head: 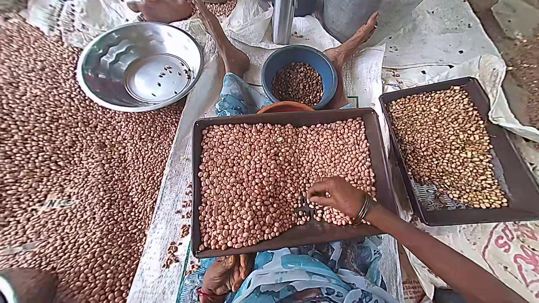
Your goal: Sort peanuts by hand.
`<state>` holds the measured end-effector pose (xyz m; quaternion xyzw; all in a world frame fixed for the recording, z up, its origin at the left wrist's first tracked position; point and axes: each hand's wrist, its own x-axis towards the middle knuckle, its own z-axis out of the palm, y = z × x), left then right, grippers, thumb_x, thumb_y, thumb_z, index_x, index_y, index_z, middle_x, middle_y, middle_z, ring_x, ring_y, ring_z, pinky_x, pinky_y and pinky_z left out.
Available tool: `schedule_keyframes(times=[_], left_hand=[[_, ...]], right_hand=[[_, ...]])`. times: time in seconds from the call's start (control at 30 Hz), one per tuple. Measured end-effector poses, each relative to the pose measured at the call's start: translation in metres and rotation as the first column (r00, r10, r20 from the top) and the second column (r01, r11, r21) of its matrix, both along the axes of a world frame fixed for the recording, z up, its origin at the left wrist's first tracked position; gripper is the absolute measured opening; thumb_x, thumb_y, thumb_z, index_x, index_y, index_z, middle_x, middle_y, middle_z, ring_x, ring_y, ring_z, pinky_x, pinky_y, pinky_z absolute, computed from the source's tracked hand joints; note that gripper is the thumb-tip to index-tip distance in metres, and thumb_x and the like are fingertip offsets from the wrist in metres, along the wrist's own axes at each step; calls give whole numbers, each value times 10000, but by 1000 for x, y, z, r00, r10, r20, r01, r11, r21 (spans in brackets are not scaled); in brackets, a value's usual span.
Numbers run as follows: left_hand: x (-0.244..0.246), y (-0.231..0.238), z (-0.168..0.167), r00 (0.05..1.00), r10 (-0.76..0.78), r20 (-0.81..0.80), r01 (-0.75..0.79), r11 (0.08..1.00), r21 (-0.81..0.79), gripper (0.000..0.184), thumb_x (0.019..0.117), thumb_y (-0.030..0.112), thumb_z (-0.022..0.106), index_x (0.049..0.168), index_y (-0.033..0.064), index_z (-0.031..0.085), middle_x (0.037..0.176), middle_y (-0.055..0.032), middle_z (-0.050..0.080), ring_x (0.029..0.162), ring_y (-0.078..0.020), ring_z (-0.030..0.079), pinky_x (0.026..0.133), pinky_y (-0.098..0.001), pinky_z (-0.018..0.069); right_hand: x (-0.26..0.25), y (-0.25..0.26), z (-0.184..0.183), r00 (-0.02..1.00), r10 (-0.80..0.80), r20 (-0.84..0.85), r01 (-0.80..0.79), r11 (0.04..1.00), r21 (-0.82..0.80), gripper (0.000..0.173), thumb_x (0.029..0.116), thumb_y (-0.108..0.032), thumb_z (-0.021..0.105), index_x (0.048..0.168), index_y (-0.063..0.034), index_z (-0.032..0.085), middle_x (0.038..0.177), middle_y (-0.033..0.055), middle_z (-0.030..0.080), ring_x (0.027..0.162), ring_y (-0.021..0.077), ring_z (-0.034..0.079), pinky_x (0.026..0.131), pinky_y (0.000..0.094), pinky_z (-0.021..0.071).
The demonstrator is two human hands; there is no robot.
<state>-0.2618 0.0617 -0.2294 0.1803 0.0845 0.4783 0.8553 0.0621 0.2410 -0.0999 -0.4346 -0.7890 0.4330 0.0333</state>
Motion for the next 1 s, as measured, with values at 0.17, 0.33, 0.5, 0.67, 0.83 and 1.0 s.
schedule_keyframes(times=[0.17, 0.33, 0.5, 0.67, 0.83, 1.0], left_hand=[[-2, 0, -3, 1000, -19, 19, 18, 1000, 6, 323, 1019, 326, 587, 1182, 88, 733, 976, -12, 772, 767, -50, 729, 674, -156, 580], [-2, -1, -4, 1000, 5, -14, -5, 999, 34, 328, 1023, 340, 574, 1180, 104, 739, 981, -10, 772, 774, -46, 725, 691, -156, 576], [1, -1, 4, 998, 37, -48, -36, 999, 14, 311, 1009, 339, 602, 1167, 113, 746, 974, 4, 767, 774, -27, 710, 701, -145, 562], [1, 2, 2, 998, 37, -49, -34, 998, 56, 299, 1013, 339, 598, 1164, 131, 750, 973, 27, 766, 793, -9, 702, 739, -149, 554], [1, 3, 1, 999, 16, -36, -14, 998, 60, 314, 1008, 348, 604, 1175, 123, 746, 967, 26, 767, 788, -15, 703, 728, -151, 554], [-9, -3, -13, 988, 38, -151, -30, 998, 55, 282, 1002, 390, 612, 1153, 196, 750, 916, 60, 764, 704, 7, 688, 653, -142, 553]], right_hand=[[-13, -50, -50, 970, 217, 107, -242, 855, 458, 135, 932, -65, 650, 860, 35, 706, 760, 204, 680, 726, 381, 711, 661, 500, 567], [-24, -38, -26, 915, 313, 257, -362, 915, 177, 162, 977, -32, 558, 936, 90, 655, 861, 268, 667, 839, 448, 690, 733, 551, 529], [9, 32, 31, 963, -265, -56, 262, 860, 437, 351, 920, -158, 758, 1169, 68, 660, 1053, 252, 683, 822, 359, 682, 727, 517, 554], [52, 94, 37, 900, -374, -224, 434, 719, 542, 177, 980, -81, 649, 1083, 52, 705, 997, 210, 701, 802, 252, 669, 774, 408, 549], [28, 77, 3, 961, -269, -61, 256, 791, 556, 139, 974, 4, 635, 1041, 36, 753, 942, 233, 723, 865, 407, 695, 817, 548, 540], [35, 94, -3, 883, -468, -4, 365, 682, 634, 235, 1024, 20, 514, 1107, 46, 732, 1028, 289, 705, 981, 476, 690, 857, 615, 527]])
